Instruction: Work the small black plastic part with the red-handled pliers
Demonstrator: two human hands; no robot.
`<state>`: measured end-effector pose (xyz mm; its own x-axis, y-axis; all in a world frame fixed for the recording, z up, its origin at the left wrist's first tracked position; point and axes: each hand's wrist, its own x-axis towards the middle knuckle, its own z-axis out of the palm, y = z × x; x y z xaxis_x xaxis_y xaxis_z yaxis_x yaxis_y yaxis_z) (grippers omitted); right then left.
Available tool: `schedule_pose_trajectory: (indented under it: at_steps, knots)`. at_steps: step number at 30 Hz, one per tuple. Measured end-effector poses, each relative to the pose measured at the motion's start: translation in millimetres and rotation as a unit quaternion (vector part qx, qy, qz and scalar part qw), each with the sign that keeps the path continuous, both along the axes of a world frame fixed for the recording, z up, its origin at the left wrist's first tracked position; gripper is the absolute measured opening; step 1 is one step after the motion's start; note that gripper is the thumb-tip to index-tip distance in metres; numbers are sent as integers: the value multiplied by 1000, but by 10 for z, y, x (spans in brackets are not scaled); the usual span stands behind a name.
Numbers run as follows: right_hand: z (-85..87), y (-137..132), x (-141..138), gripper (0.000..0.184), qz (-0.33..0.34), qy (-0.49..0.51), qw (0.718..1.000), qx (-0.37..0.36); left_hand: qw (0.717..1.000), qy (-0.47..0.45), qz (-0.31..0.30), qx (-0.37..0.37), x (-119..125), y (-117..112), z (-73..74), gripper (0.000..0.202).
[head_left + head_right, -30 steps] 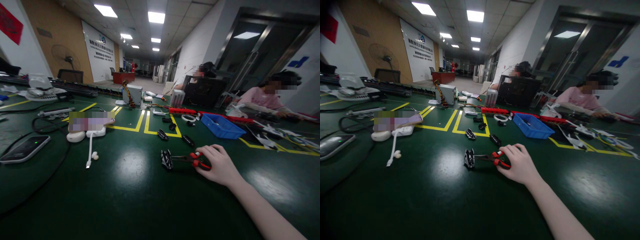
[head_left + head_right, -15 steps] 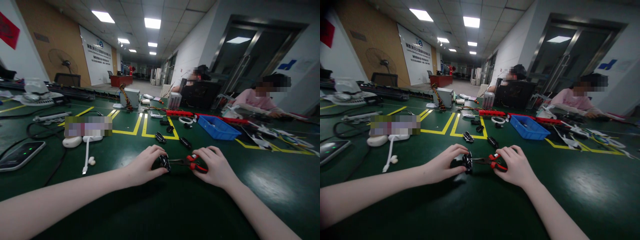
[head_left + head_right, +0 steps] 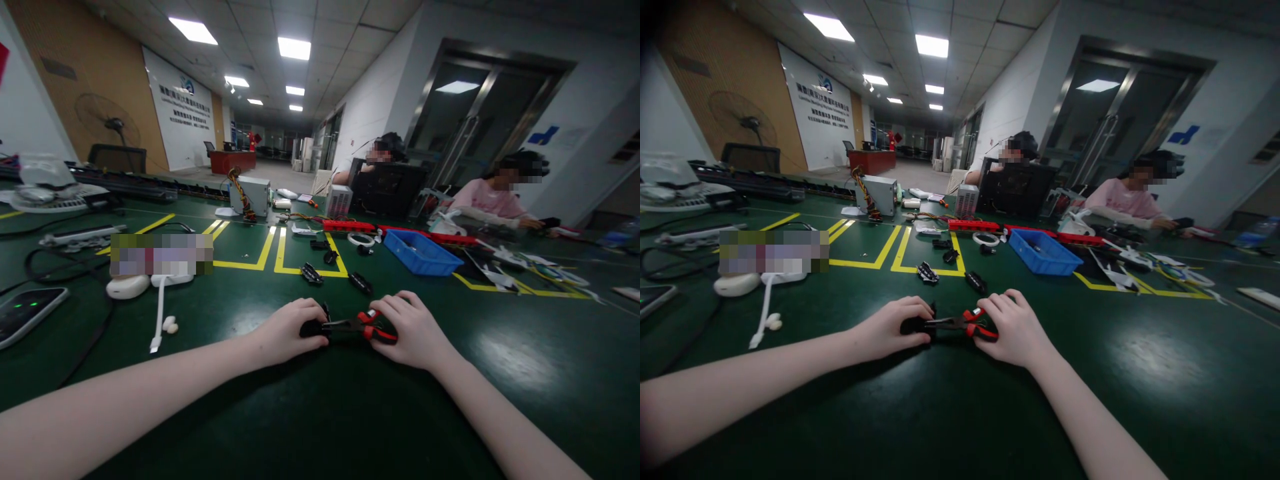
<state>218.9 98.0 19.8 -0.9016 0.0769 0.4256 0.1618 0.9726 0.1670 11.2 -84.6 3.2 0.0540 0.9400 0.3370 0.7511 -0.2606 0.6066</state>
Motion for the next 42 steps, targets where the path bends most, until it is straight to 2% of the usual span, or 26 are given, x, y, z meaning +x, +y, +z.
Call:
schedule_pose_trajectory:
  at_steps: [15,23,26,34,42]
  knots:
    - [-14,-12,21,33,-18,-24,999,30,1000,26,-5,15,-9,23,34,22]
    - [-9,-40,39,38,-29,-22,997,62,999,49,-11,10,-32,30,39,25]
    - [5,-51,41,37,-35,-39,998,44,999,42,-14,9,-26,31,21,24]
    - [78,-85,54,36,-49,-98,992,-65,998,59,-8,6,-13,48,-13,23]
    - [75,-119,101,48,-62,-122,987,-86,999,42,-3,-7,39,37,-59,22]
